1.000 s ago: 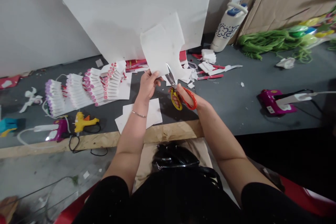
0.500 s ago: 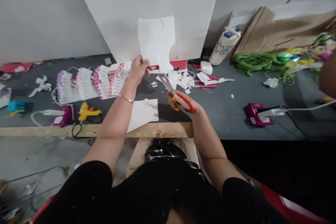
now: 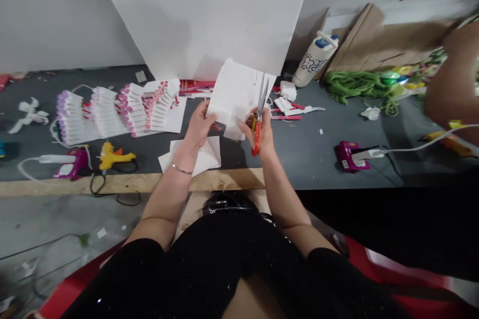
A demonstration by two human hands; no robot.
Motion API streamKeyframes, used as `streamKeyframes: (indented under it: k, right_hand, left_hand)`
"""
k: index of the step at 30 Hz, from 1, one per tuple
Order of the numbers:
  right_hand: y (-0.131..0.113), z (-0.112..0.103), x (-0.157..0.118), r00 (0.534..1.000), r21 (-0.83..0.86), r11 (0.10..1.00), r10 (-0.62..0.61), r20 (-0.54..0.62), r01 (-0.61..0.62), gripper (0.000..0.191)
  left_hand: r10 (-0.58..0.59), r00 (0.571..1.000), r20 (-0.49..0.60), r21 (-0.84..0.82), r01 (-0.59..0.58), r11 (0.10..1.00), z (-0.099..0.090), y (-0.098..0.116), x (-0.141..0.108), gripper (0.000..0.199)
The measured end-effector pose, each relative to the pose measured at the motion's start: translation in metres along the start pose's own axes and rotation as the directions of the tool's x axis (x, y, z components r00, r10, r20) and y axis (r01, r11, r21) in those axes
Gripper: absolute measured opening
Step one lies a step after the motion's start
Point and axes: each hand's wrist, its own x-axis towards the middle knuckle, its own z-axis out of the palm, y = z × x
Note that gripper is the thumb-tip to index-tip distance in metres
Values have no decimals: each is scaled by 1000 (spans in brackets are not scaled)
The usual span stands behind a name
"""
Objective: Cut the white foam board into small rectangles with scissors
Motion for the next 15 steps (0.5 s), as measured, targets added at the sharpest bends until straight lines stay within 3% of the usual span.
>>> streamKeyframes:
  k: [5,9,12,13,15]
  right_hand:
    - [5,19,-9,986,-58,998,20,-168,-30,63]
    - [4,9,-8,982,-184,982,9,-189,-44,58]
    - [-7,-20,-16,993,-251,966,30,-113,-58,56]
    - [-14,-30,-22,996,-265,960,79,-42,-87,58]
    - [-29,-46,-38,959,-275,946,222,179,-168,59]
  left_hand:
    - [64,991,-114,-45,-70,997,28,-12,-17,55]
    - [31,968,-249,-113,-61,992,39,-9,-22,49]
    - [-25,948,-317,-143,-22,989,32,-5,-21,39]
    - [-27,948,-316,-139,-18,990,28,-4,-21,36]
    - [-20,953,-303,-132,-21,991,19,-2,-19,33]
